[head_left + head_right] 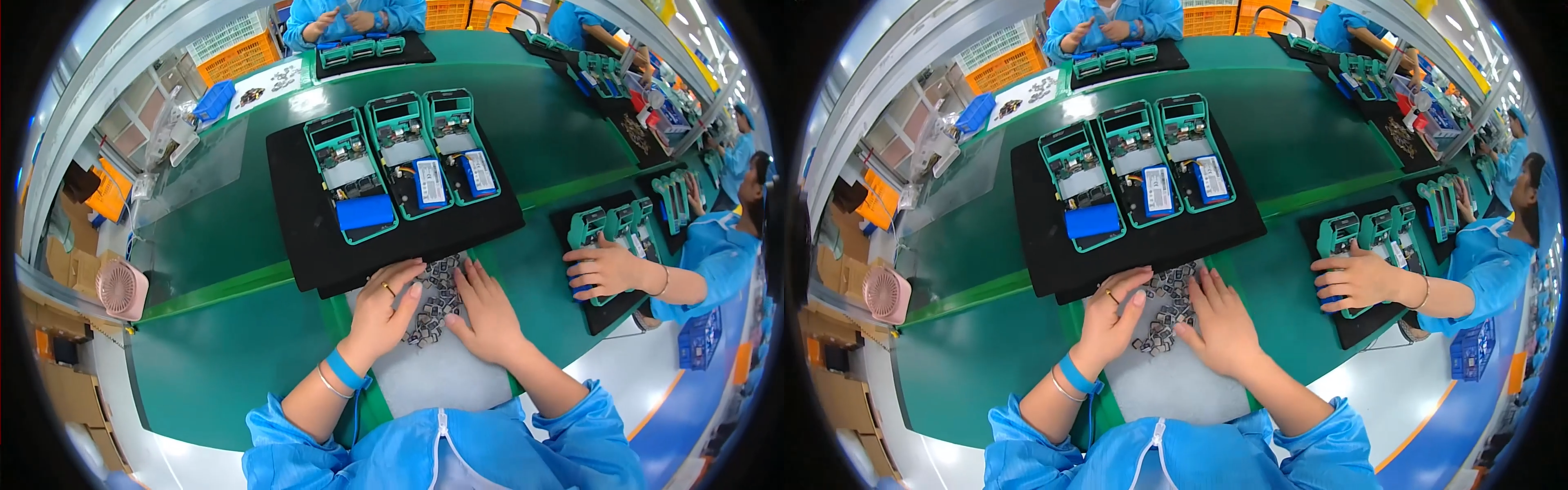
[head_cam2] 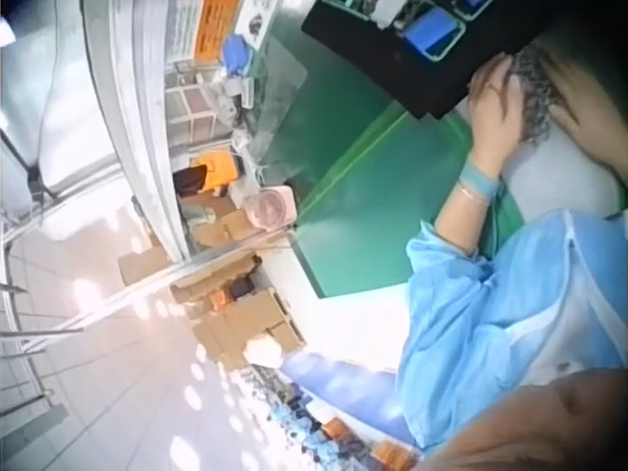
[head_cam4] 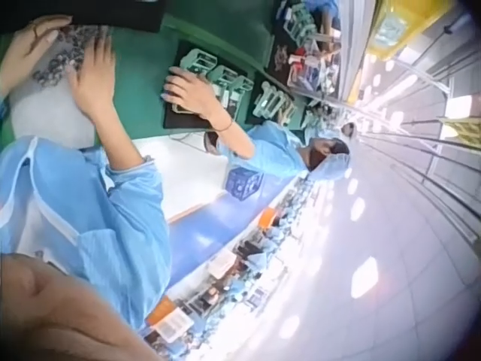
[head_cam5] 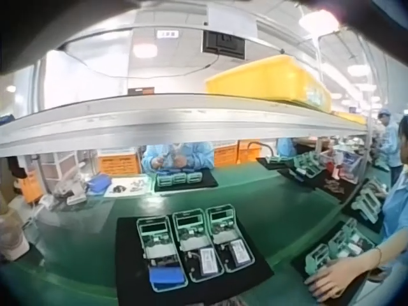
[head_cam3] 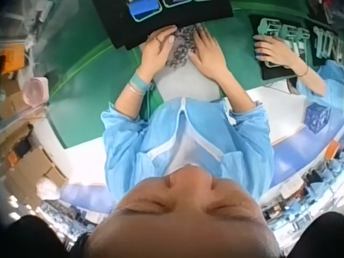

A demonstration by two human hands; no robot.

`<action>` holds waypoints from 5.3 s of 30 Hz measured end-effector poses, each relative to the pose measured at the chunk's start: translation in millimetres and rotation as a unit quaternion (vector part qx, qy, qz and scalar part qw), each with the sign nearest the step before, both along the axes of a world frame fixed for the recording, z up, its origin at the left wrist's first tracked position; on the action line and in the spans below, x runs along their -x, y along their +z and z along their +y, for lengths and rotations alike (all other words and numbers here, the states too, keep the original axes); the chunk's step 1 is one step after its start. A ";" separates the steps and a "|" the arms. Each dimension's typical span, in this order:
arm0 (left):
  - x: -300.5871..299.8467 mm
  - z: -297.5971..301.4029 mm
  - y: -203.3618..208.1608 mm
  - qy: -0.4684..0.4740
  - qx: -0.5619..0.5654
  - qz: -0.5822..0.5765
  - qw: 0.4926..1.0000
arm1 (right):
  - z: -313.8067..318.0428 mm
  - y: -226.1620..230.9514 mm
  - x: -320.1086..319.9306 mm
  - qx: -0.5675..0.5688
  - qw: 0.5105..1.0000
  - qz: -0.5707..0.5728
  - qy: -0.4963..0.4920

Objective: The person installs batteries and small components into electronic device housings positioned on trays by hand, secures connections, and pushes the trays along the assembly line table.

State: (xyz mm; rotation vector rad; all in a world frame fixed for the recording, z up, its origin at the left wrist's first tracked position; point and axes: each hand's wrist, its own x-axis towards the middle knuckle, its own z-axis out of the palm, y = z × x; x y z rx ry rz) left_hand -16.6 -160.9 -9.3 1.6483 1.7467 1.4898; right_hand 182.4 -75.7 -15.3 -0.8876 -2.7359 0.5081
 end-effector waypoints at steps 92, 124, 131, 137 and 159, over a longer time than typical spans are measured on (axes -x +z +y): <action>70.6 24.2 25.6 0.158 -0.079 0.314 0.933 | 116.8 72.6 189.2 -0.398 0.873 0.129 0.250; 68.0 23.0 30.8 0.151 -0.061 0.324 0.932 | 108.6 97.0 199.0 -0.424 0.874 0.031 0.236; 72.0 26.0 38.2 0.135 -0.058 0.343 0.928 | 104.0 96.5 162.6 -0.311 0.921 0.149 0.180; 93.3 22.0 49.1 0.137 -0.045 0.393 0.908 | 70.6 82.4 50.7 -0.037 0.984 0.135 0.113; 40.8 103.6 63.9 -0.012 -0.015 0.368 0.930 | 66.3 16.7 4.3 -0.142 0.977 0.025 0.157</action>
